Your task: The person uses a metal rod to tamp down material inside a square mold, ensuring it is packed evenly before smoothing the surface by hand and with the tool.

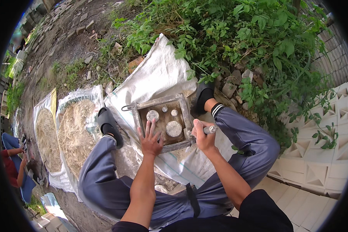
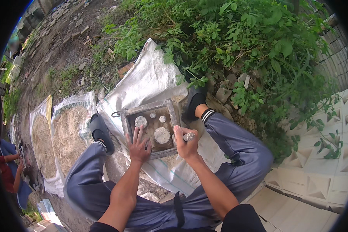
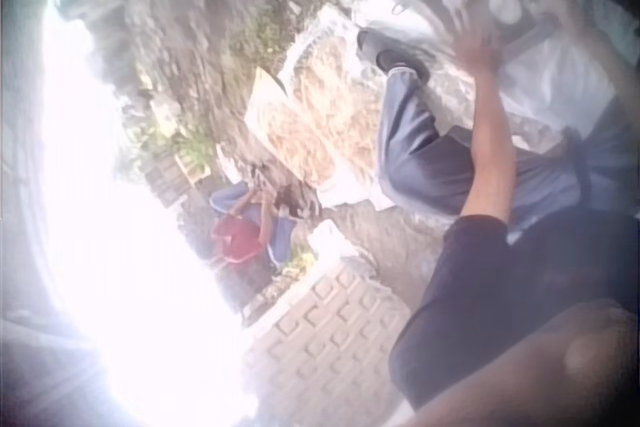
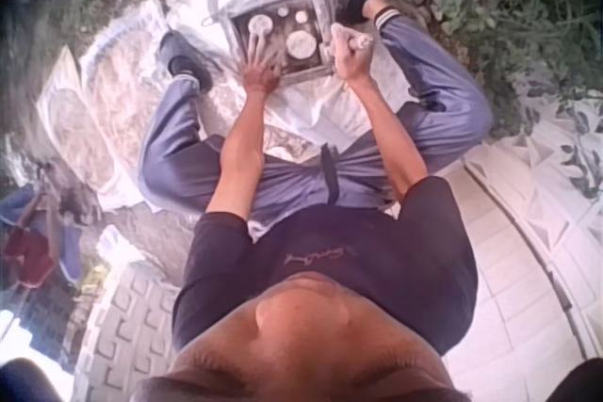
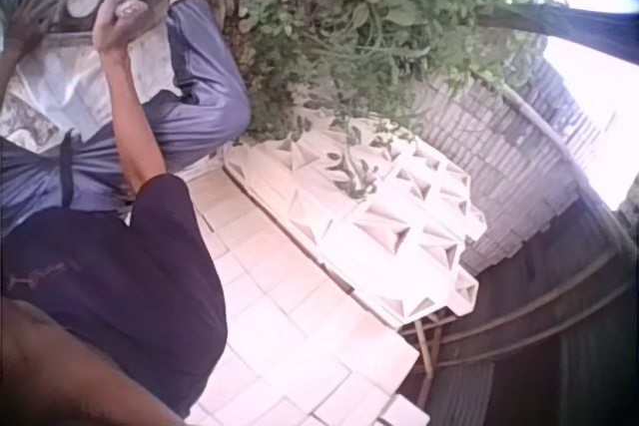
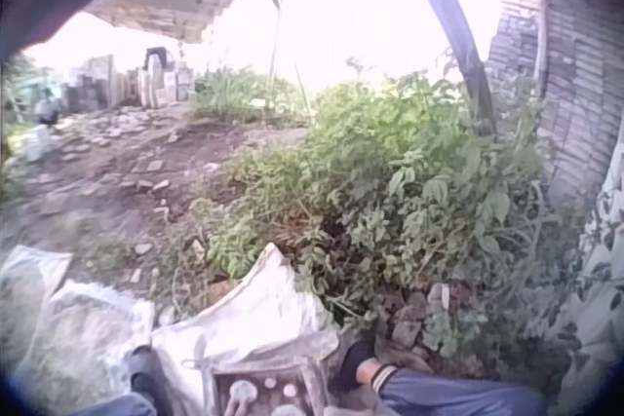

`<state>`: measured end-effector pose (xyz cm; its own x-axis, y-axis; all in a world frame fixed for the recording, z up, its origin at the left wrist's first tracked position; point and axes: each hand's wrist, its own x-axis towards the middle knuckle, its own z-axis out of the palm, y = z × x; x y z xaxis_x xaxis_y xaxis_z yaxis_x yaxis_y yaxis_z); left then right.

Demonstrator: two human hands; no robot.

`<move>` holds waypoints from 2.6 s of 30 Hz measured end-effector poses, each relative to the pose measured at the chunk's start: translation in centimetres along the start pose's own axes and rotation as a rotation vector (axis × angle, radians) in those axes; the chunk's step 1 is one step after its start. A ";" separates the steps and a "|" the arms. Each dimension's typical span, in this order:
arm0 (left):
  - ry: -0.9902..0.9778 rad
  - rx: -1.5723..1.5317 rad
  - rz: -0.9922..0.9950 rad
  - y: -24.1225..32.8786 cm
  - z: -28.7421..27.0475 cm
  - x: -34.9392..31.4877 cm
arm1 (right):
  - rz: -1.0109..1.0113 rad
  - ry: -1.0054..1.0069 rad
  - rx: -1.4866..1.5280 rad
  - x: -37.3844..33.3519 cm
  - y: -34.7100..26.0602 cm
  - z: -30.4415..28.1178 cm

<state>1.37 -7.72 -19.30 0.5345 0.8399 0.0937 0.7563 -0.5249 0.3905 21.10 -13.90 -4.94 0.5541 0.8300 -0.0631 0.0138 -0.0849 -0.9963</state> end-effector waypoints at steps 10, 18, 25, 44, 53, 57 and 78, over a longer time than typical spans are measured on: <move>0.037 -0.003 0.002 -0.3 0.1 0.2 | -0.231 -0.046 -0.192 -0.9 -0.7 0.6; 0.030 -0.003 0.011 -0.4 0.1 0.0 | -0.089 -0.020 -0.065 -0.3 -1.0 1.0; 0.005 -0.004 0.010 -0.3 0.1 0.1 | -0.180 -0.032 -0.116 0.2 2.1 0.2; 0.017 -0.043 0.002 -0.1 -0.2 0.3 | -0.165 -0.064 -0.091 7.1 0.8 2.6; 0.028 -0.040 0.009 -0.3 0.0 0.3 | -0.285 -0.044 -0.224 10.6 -0.7 4.5; 0.055 -0.060 0.034 -0.2 0.2 0.6 | -0.393 -0.082 -0.304 11.9 0.3 5.1; 0.064 -0.060 0.026 -0.1 -0.1 0.3 | -0.277 -0.103 -0.316 2.5 -1.4 2.4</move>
<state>1.43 -7.45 -19.24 0.5272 0.8340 0.1627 0.7175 -0.5395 0.4407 20.50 -10.43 -3.81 0.4082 0.8944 0.1830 0.4132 -0.0023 -0.9106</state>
